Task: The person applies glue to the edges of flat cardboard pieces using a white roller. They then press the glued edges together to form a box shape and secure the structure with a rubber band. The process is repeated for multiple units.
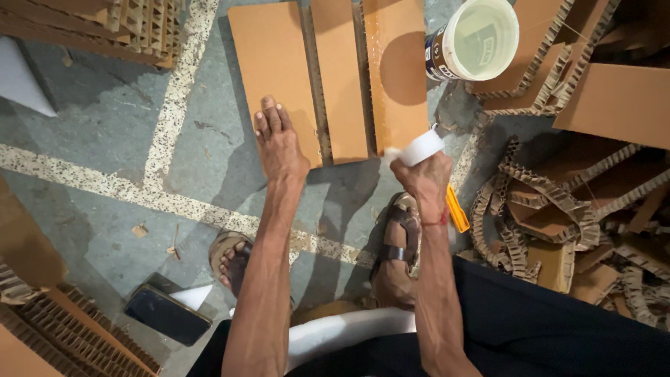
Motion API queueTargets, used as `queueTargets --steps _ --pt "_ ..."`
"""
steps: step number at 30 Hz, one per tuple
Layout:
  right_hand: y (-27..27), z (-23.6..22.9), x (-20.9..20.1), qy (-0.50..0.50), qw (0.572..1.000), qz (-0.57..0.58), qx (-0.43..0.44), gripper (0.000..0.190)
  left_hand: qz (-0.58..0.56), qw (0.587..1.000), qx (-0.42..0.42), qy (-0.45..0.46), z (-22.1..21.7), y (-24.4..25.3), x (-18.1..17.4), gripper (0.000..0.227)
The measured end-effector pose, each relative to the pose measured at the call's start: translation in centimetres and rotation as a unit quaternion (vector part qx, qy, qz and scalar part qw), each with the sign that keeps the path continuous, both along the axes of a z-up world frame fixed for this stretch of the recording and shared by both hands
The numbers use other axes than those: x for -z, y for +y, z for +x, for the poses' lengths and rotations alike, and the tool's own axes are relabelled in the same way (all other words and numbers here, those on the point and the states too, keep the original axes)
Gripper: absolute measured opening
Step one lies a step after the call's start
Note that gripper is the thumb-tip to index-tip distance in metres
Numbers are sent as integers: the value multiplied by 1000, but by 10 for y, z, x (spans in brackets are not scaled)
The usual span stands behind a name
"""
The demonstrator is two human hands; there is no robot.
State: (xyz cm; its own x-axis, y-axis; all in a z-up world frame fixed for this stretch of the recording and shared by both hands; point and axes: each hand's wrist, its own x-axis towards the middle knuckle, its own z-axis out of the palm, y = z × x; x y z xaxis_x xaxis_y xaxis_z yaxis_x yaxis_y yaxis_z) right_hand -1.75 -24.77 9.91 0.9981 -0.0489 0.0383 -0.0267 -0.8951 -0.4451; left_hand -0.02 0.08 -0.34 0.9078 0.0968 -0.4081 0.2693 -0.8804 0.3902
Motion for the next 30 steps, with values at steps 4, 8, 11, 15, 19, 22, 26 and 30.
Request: queueTargets --steps 4,8,11,15,19,22,26,30 --pt "2 -3 -20 126 977 117 129 38 7 1000 3 11 1 0 5 97" --pt "2 -10 -20 8 993 111 27 21 2 1000 2 -9 -4 -1 8 92" --pt "9 -11 0 -70 997 -7 -17 22 6 1000 1 -10 -1 -1 6 93" --pt "14 -23 23 -165 968 -182 -53 14 12 1000 4 -13 -1 0 5 92" --pt "18 -32 24 -121 989 81 14 15 10 1000 10 3 -2 -1 3 92" --pt "28 -24 20 -131 984 112 51 19 8 1000 -2 -14 -2 0 -1 91" --pt "35 -7 17 -134 980 140 54 18 10 1000 3 -25 -1 0 -3 92" --pt "37 15 21 -144 980 134 26 18 -3 1000 -5 2 0 -1 -2 95"
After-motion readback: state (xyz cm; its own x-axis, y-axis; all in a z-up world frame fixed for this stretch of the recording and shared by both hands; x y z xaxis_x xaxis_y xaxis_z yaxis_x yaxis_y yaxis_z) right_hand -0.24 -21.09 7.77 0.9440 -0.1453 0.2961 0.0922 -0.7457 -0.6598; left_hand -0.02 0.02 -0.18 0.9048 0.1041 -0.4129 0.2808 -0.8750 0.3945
